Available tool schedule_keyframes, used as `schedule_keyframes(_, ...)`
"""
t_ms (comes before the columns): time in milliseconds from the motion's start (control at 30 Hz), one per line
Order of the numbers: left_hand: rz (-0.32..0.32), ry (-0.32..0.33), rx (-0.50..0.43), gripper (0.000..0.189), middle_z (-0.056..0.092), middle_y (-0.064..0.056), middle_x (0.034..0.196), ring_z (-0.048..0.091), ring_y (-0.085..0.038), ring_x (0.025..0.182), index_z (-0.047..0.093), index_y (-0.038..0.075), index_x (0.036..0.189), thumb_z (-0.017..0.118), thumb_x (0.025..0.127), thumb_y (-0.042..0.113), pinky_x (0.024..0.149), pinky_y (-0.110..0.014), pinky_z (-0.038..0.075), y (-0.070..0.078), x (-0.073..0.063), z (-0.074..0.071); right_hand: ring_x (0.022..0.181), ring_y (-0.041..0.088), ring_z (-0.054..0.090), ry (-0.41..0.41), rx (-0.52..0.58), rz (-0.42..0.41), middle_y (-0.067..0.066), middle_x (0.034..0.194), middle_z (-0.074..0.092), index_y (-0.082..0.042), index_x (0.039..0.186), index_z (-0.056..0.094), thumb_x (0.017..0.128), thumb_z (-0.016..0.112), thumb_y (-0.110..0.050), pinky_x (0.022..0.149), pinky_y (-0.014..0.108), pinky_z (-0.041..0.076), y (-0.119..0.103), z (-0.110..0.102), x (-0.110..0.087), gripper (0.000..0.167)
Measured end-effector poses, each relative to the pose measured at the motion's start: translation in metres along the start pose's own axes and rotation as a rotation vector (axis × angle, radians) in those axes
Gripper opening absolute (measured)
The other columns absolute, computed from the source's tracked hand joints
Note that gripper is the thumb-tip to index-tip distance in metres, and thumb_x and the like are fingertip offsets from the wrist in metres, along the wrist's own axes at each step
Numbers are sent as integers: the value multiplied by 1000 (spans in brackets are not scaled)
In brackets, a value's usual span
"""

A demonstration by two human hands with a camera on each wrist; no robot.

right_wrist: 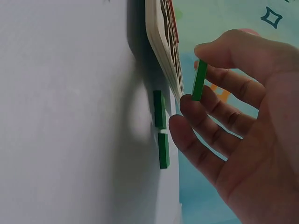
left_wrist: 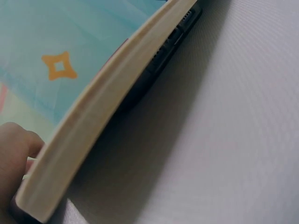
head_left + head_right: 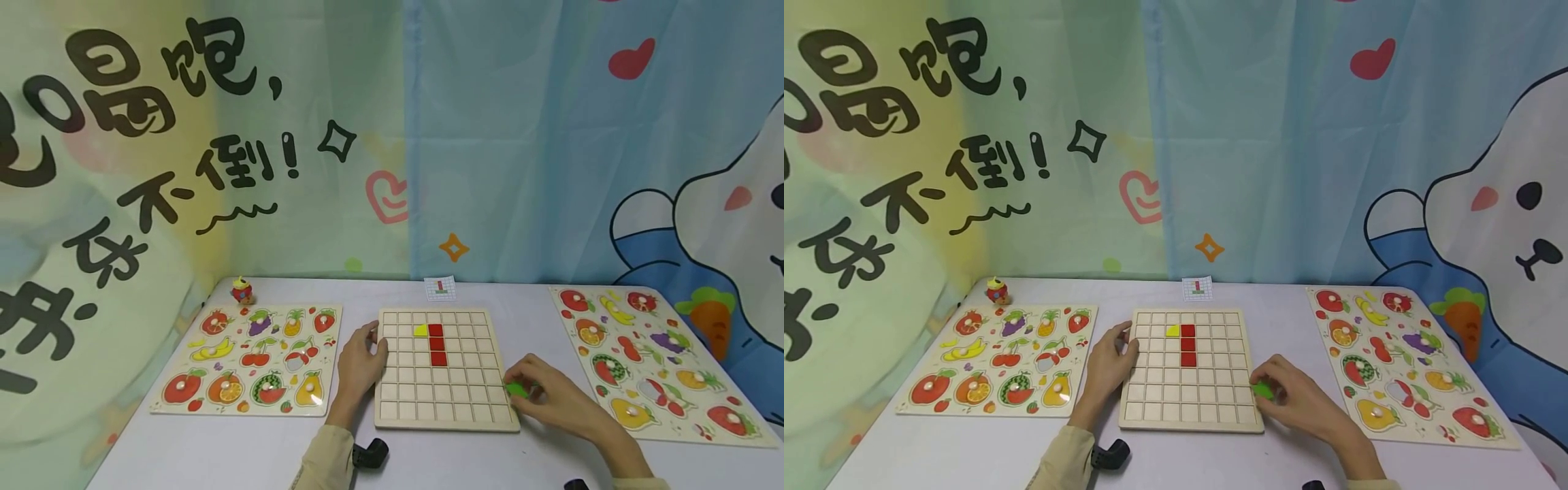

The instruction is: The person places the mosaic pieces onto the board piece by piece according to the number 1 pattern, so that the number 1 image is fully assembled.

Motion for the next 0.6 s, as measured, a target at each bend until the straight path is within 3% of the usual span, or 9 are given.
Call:
schedule_keyframes(367, -4, -1, 2, 38, 65, -1, 90, 43, -8, 58, 63, 11, 120, 62, 84, 23, 58, -28, 38, 0, 0, 0, 83, 5, 57, 5, 21, -61, -4, 102, 61, -14, 106, 59, 83, 71, -17, 73, 25, 50, -5, 6, 6, 26)
schedule_keyframes(600, -2, 4, 0, 38, 65, -1, 90, 43, -9, 59, 63, 11, 120, 63, 84, 22, 56, -28, 37, -1, 0, 1, 88, 7, 62, 1, 86, -20, -4, 102, 66, -15, 107, 61, 85, 70, -23, 77, 27, 51, -2, 11, 12, 26)
Point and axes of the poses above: each hand's wrist, its own x-axis towards the middle knuckle, its own z-axis out of the palm, y = z × x, the point moved 6 cm from there along x, towards the middle knuckle
